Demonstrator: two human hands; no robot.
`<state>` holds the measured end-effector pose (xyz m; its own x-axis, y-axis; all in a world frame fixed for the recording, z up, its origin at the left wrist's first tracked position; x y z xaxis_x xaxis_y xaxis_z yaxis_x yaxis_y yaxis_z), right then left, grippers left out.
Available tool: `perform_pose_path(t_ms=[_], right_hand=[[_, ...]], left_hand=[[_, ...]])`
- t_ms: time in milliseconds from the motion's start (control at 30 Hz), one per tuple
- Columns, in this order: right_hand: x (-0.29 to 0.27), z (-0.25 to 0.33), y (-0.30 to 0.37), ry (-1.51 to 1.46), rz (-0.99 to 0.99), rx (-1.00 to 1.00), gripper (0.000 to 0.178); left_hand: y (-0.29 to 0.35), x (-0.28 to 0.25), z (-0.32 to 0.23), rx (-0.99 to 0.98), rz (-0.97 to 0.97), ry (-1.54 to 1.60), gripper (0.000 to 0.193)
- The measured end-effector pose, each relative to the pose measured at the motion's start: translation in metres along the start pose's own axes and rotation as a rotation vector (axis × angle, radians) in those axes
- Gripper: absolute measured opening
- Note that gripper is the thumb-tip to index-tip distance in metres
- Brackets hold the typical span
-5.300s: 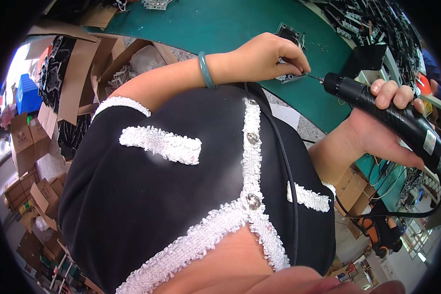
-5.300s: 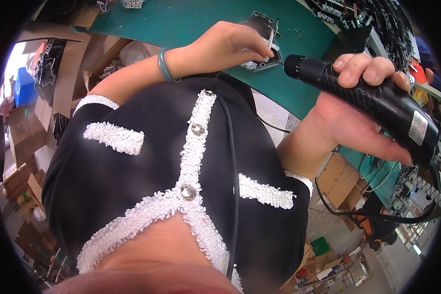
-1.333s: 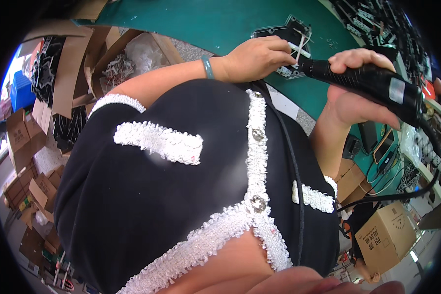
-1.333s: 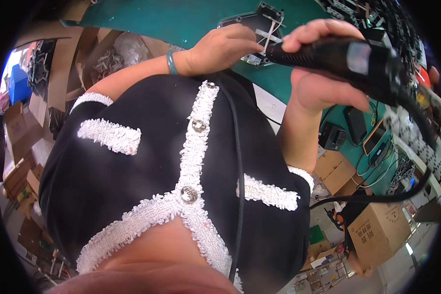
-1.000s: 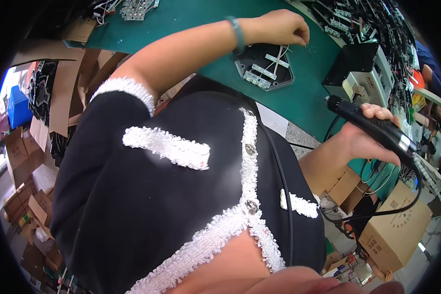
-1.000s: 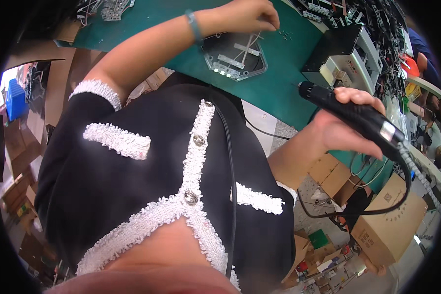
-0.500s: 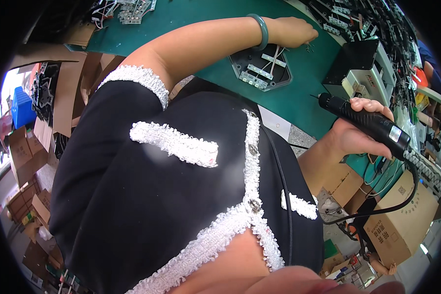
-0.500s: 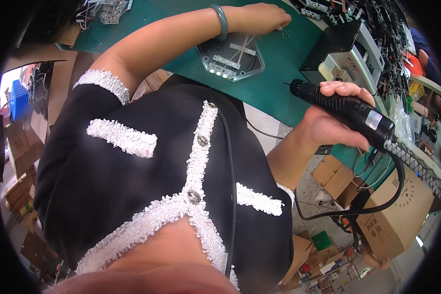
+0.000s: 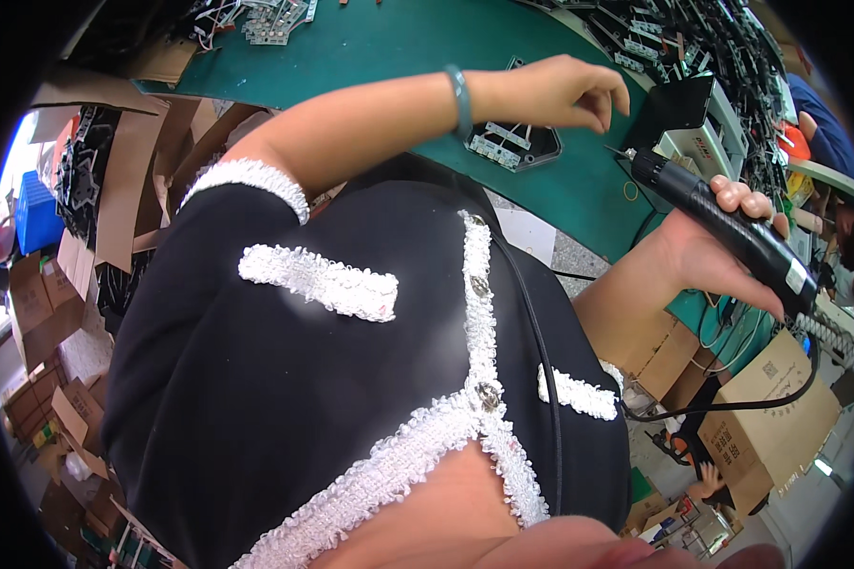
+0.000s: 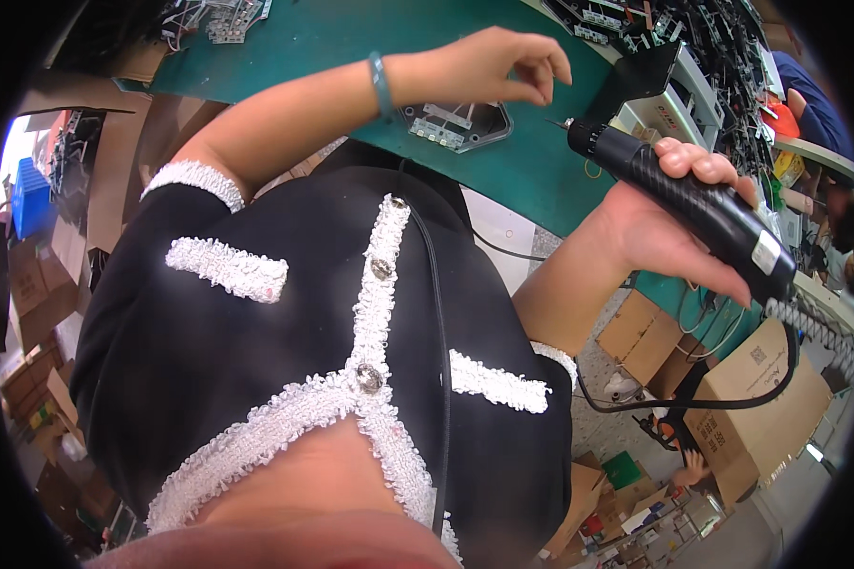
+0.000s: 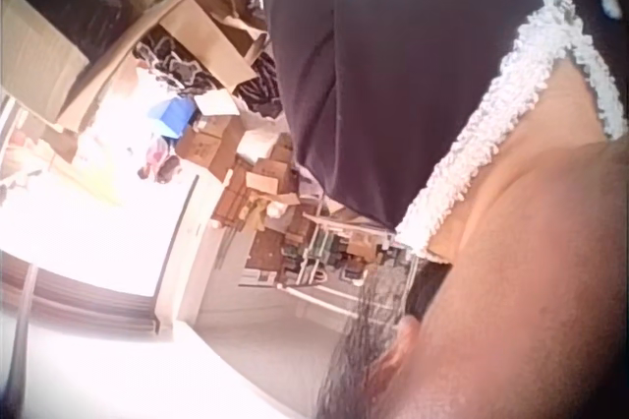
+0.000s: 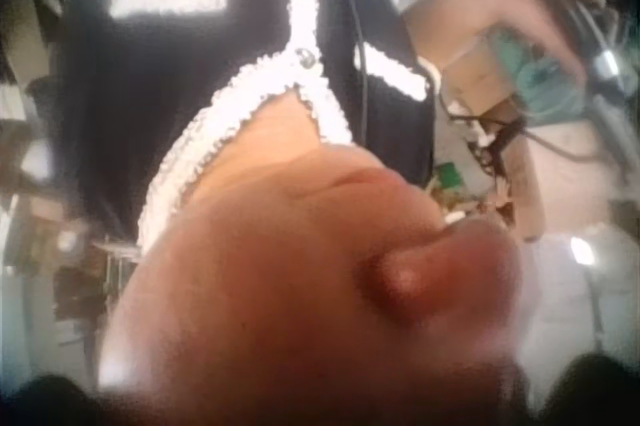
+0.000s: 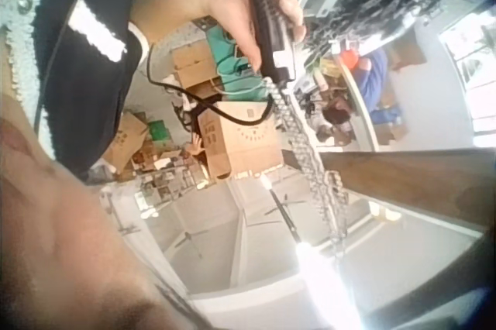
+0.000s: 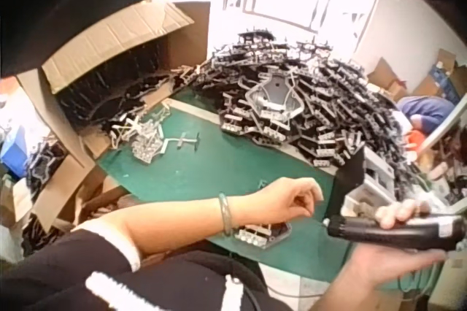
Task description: The recorder is assembling electronic components, specifically fan or heat sink units, using a handheld electric screwdriver at a manual workstation.
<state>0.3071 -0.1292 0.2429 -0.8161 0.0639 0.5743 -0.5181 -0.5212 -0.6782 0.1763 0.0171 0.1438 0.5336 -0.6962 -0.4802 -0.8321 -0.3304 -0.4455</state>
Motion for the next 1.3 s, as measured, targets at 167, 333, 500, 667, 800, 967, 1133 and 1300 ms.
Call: perform_pose_path(t_ms=[167,333,500,667,800,967,1133,1300], right_hand=[[0.004,-0.005,-0.003,-0.128,0.123,0.084,0.100],[0.004,-0.014,-0.001,-0.155,0.137,0.145,0.102],[0.008,-0.017,0.001,-0.168,0.146,0.164,0.102],[0.011,-0.019,0.001,-0.183,0.148,0.173,0.103],[0.017,-0.032,0.002,-0.222,0.173,0.221,0.104],[0.015,-0.046,0.009,-0.228,0.194,0.242,0.106],[0.020,-0.072,0.019,-0.226,0.206,0.286,0.105],[0.035,-0.090,0.031,-0.253,0.222,0.249,0.106]], left_hand=[[0.041,0.008,-0.019,-0.099,-0.037,0.208,0.034],[0.051,0.004,-0.018,-0.128,-0.114,0.194,0.037],[0.056,0.001,-0.018,-0.192,-0.168,0.197,0.036],[0.059,0.000,-0.019,-0.127,-0.171,0.192,0.036],[0.064,-0.004,-0.015,-0.125,-0.172,0.165,0.037],[0.100,-0.024,0.003,-0.075,-0.200,-0.193,0.035],[0.124,-0.003,0.020,-0.235,-0.234,-0.237,0.034],[0.125,-0.005,0.023,-0.217,-0.255,-0.247,0.022]])
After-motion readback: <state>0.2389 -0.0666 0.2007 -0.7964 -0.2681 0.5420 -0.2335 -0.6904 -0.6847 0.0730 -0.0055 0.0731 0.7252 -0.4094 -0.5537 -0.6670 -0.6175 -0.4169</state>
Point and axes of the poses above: each hand's wrist, its own y-axis away from the middle knuckle, its own x-axis out of the palm, z = x × y, the point moved 6 cm from there along -y, towards the middle knuckle, and after that the axes turned 12 degrees about -y, right-handed, at the moved point
